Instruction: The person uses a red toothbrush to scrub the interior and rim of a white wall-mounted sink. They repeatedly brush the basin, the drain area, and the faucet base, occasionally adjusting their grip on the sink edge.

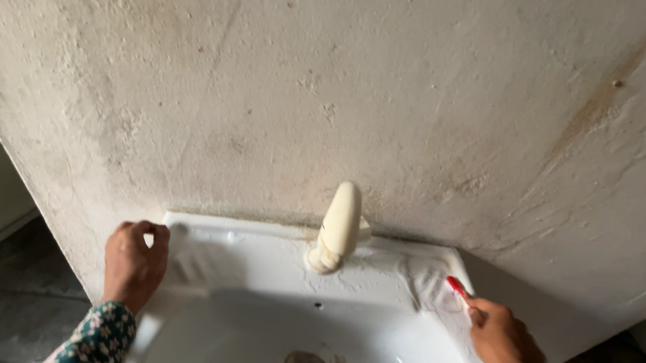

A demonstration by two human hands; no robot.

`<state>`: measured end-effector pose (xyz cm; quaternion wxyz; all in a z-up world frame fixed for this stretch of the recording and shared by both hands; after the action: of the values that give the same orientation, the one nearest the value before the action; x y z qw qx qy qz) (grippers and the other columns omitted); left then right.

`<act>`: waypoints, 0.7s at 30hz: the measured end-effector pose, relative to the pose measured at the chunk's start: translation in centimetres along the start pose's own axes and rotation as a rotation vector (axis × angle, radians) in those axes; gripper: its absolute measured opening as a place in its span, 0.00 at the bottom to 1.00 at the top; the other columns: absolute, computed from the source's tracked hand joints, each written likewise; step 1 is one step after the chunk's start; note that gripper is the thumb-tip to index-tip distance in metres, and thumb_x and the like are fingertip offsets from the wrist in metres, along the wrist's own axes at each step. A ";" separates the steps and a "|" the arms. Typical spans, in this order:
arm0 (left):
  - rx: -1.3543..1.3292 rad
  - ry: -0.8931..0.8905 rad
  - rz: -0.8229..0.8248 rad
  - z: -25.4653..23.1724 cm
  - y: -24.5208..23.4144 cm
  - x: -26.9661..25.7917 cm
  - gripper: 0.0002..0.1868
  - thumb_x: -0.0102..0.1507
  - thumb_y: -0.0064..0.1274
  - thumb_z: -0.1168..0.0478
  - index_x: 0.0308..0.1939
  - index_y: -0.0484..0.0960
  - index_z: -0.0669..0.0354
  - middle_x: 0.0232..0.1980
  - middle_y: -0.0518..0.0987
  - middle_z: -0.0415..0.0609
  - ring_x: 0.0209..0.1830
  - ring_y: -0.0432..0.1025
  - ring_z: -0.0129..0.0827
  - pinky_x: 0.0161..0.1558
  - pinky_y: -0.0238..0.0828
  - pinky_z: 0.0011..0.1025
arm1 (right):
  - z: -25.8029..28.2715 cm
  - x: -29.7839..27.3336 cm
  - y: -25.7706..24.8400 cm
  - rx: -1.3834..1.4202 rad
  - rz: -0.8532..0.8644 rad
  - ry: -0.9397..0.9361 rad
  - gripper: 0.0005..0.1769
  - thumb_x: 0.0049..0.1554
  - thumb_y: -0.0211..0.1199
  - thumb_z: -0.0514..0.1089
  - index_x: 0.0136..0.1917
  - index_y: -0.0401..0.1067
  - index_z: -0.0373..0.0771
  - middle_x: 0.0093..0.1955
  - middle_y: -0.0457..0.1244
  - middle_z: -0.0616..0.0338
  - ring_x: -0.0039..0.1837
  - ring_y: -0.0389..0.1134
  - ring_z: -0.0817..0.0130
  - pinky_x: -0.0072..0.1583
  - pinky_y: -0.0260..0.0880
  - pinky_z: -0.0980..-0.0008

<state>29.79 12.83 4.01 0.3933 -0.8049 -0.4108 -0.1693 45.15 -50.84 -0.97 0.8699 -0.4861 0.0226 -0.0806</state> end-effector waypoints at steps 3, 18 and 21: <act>0.023 -0.014 -0.014 0.7 0.4 -0.3 0.13 0.66 0.54 0.60 0.38 0.83 0.71 0.42 0.80 0.68 0.42 0.75 0.59 0.49 0.71 0.46 | 3.1 -1.3 3.8 -0.086 0.012 0.044 0.14 0.60 0.61 0.53 0.58 0.79 0.57 0.50 0.73 0.51 0.51 0.76 0.50 0.53 0.75 0.56; 0.092 -0.062 0.045 -2.3 -0.2 -1.1 0.17 0.67 0.48 0.67 0.58 0.79 0.68 0.53 0.77 0.65 0.50 0.74 0.55 0.52 0.71 0.45 | 16.4 -9.5 4.1 -0.160 0.026 -0.034 0.16 0.62 0.54 0.57 0.61 0.75 0.61 0.49 0.72 0.58 0.49 0.74 0.52 0.51 0.73 0.54; 0.090 -0.076 0.058 -1.7 0.5 -0.9 0.18 0.67 0.48 0.68 0.61 0.78 0.69 0.54 0.77 0.65 0.51 0.74 0.55 0.53 0.72 0.43 | 15.1 -10.2 3.4 -0.189 0.083 -0.008 0.16 0.62 0.54 0.58 0.61 0.75 0.62 0.47 0.74 0.57 0.49 0.74 0.53 0.50 0.74 0.55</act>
<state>29.69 10.86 4.31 0.4178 -0.8039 -0.4091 -0.1088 37.27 -34.74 3.64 0.8229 -0.5649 0.0469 -0.0398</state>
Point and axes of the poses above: each hand's wrist, its own x-axis towards the middle knuckle, its own y-axis out of the palm, z = x × y, the point moved 10 cm from there along x, towards the middle knuckle
